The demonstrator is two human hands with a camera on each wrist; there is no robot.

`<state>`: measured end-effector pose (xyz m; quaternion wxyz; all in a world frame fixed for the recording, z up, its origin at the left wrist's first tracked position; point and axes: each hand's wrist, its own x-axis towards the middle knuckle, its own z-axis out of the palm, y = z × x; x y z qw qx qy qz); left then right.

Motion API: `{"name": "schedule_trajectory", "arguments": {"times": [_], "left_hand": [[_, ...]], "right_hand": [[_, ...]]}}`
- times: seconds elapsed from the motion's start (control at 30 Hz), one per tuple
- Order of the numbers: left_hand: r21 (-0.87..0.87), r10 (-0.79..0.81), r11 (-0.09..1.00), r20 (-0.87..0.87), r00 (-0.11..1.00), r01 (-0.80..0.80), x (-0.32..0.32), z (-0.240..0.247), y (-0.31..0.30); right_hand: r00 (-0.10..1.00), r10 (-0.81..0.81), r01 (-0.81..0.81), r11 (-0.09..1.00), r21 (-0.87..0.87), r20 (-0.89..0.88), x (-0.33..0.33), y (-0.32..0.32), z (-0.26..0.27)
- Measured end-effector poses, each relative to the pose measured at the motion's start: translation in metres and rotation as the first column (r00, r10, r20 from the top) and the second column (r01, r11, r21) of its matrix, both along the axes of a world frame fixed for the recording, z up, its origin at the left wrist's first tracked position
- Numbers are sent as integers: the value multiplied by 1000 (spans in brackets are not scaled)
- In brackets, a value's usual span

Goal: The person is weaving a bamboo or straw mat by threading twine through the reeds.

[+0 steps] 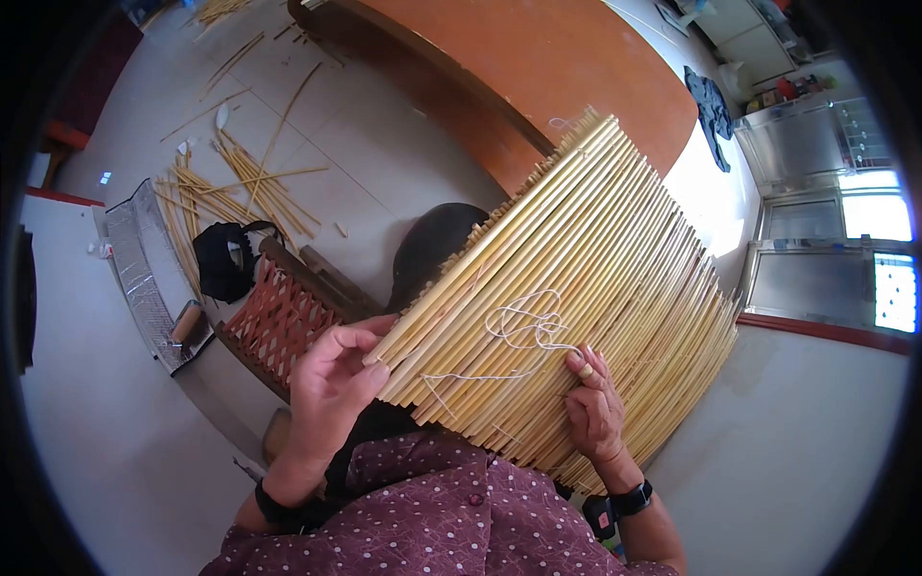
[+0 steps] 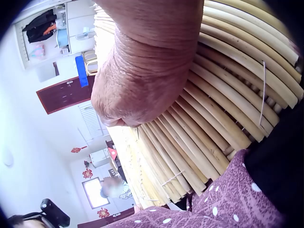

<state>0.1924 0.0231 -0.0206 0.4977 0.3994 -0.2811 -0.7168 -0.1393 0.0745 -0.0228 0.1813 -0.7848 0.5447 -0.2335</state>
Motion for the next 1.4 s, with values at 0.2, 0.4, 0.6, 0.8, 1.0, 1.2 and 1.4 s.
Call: {"name": "schedule_trajectory", "arguments": {"times": [0.2,0.4,0.6,0.8,1.0,1.2,1.4], "left_hand": [[-18,-52,998,97,994,54,6,5,-5],[-124,-50,988,317,947,94,3,-2,-7],[-78,-82,991,286,955,109,0,5,-8],[-181,-228,923,455,861,340,10,16,-27],[-61,-378,894,429,821,444,14,34,-42],[-22,-381,873,592,710,487,12,29,-50],[-41,-304,888,696,651,459,11,24,-50]], "right_hand": [[999,-5,5,1000,2,-33,1,5,-3],[995,93,-92,995,39,-27,-6,-1,7],[993,117,-111,970,215,-16,-6,-14,43],[946,294,-241,918,315,-134,-3,-34,65],[937,330,-307,935,178,-112,27,-72,68],[958,254,-273,950,-151,-133,44,-135,26],[959,282,-284,936,-206,-42,47,-145,5]]}}
